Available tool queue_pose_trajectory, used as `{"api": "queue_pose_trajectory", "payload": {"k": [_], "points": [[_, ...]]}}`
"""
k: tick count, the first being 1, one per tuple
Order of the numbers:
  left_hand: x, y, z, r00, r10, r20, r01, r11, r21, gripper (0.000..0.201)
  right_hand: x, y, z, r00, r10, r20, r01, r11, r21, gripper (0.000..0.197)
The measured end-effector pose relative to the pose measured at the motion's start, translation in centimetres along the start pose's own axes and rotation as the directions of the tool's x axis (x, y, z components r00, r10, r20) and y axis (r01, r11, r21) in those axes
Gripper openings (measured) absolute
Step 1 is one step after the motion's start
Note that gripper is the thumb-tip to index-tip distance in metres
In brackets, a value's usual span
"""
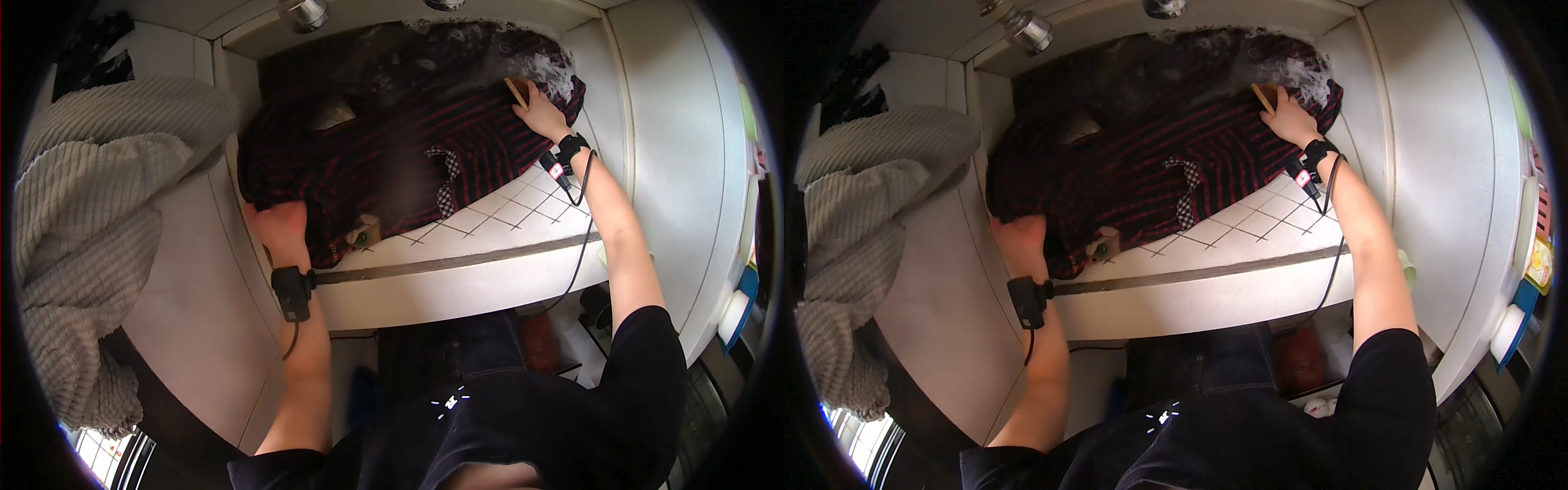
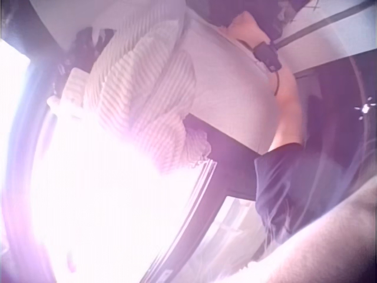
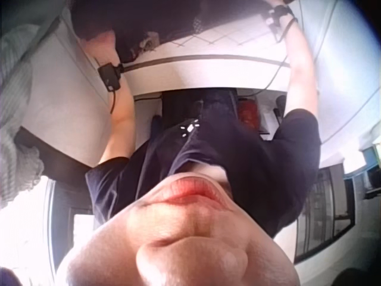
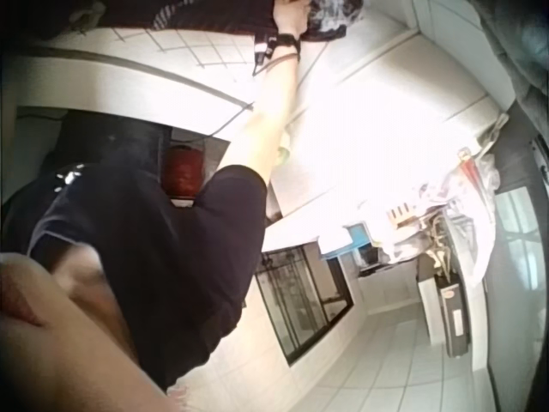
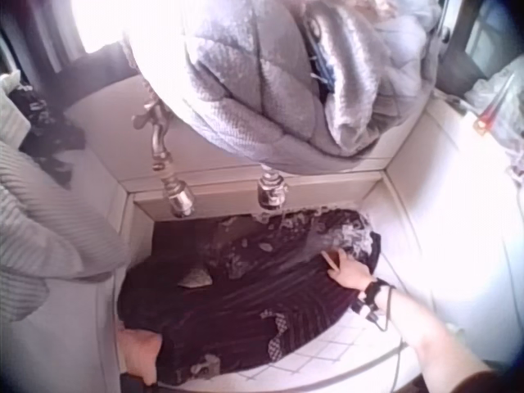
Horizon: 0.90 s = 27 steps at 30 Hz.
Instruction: The person washes a striped garment in a sink by hand and using a brush, scrubbing the fabric with soapy water.
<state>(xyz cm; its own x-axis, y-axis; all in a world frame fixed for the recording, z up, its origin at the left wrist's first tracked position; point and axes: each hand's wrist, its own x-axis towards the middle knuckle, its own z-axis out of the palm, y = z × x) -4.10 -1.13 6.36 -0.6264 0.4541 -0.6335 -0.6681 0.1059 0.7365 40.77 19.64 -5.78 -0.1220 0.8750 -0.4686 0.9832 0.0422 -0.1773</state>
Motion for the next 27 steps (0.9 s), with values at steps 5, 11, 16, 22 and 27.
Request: {"api": "queue_pose_trajectory", "payload": {"k": [5,11,16,22,27], "points": [[-1.3,-1.3,-2.2,0.999,-0.017,0.051,0.02,0.997,-0.07,0.06,-0.3,-0.7,-0.1,0.999,0.029,0.013,-0.029,0.999,-0.019,0.084],[-3.8,-1.4,-0.4,0.394,0.65,0.65,-0.707,-0.238,0.666,0.069,0.6,-1.3,-0.9,0.997,0.056,0.061,-0.052,0.996,-0.075,0.084],[-1.3,-3.8,2.9,0.392,0.095,0.915,-0.788,-0.479,0.387,0.062,2.1,-1.1,-1.2,0.996,0.025,0.091,-0.021,0.999,-0.049,0.08],[1.0,-5.5,2.5,0.397,-0.17,0.902,-0.843,-0.457,0.285,0.042,1.5,-5.3,-2.2,0.974,-0.187,-0.129,0.207,0.964,0.168,0.067],[-3.6,-5.4,-0.4,0.269,-0.311,0.911,-0.907,-0.401,0.131,0.035,-6.9,-15.8,-0.3,0.553,-0.785,-0.279,0.824,0.564,0.044,0.056]]}}
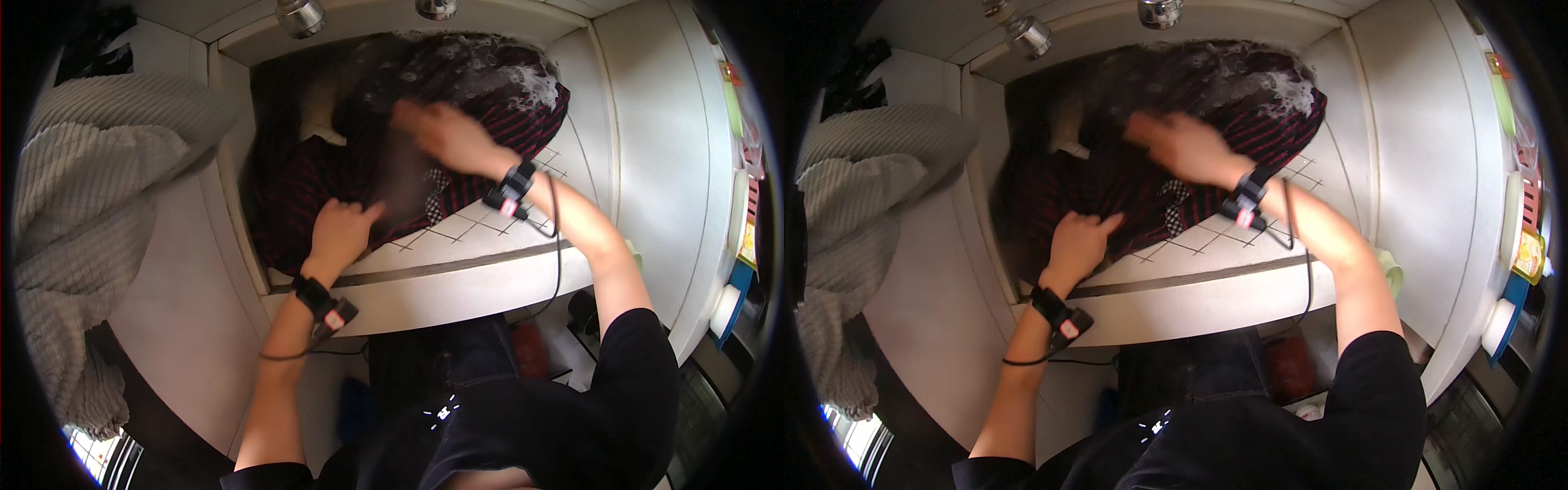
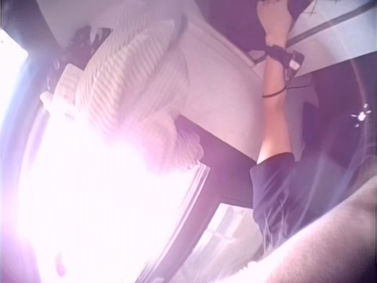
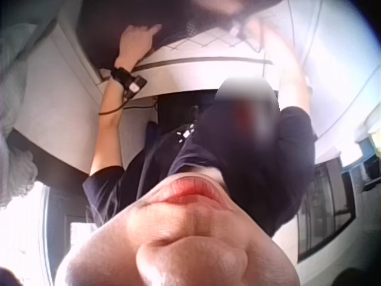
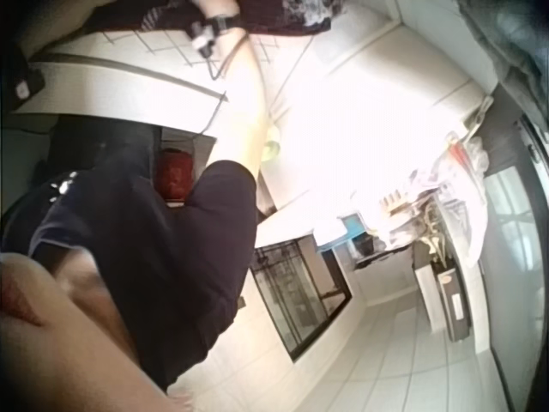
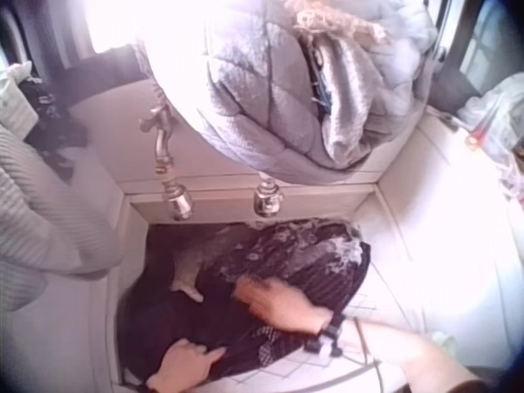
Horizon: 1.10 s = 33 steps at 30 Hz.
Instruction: The person washes a striped garment in a sink by hand and using a brush, scrubbing the fabric with soapy water.
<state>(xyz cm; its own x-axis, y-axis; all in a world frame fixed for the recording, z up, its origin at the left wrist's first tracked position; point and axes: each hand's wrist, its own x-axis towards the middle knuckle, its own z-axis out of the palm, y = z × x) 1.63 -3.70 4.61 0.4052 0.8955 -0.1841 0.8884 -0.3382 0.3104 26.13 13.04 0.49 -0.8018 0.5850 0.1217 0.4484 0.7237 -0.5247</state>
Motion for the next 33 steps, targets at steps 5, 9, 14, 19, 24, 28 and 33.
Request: {"api": "queue_pose_trajectory", "payload": {"k": [5,9,14,19,24,28,33], "points": [[-4.1,3.0,-2.0,0.987,0.031,0.159,-0.03,1.0,-0.007,0.045,-1.3,-5.9,3.1,0.957,-0.129,0.259,0.126,0.992,0.028,0.046],[-5.1,3.3,-3.0,0.992,-0.07,0.103,0.078,0.994,-0.071,0.045,-2.8,5.6,-1.5,0.862,0.47,0.187,-0.379,0.845,-0.376,0.043],[-5.2,2.5,-3.4,0.983,-0.111,0.145,0.134,0.977,-0.165,0.039,-5.1,16.3,-7.7,0.51,0.846,0.157,-0.512,0.445,-0.735,0.055],[-3.9,2.5,-2.0,0.994,-0.103,0.039,0.108,0.983,-0.149,0.028,-3.5,6.6,-4.2,0.969,0.246,0.023,-0.23,0.935,-0.27,0.046],[-4.1,2.5,-2.1,0.982,-0.15,0.116,0.165,0.976,-0.139,0.011,-4.1,-1.2,-0.1,0.972,0.003,0.237,0.003,1.0,-0.027,0.047],[-5.3,2.7,-3.0,0.983,-0.174,0.059,0.18,0.975,-0.132,0.011,-6.7,8.4,-3.7,0.808,0.544,0.226,-0.451,0.818,-0.355,0.05],[-5.7,2.0,-3.9,0.981,-0.156,0.118,0.167,0.981,-0.096,0.011,-9.7,19.4,-8.6,0.609,0.784,0.12,-0.498,0.496,-0.711,0.059]]}}
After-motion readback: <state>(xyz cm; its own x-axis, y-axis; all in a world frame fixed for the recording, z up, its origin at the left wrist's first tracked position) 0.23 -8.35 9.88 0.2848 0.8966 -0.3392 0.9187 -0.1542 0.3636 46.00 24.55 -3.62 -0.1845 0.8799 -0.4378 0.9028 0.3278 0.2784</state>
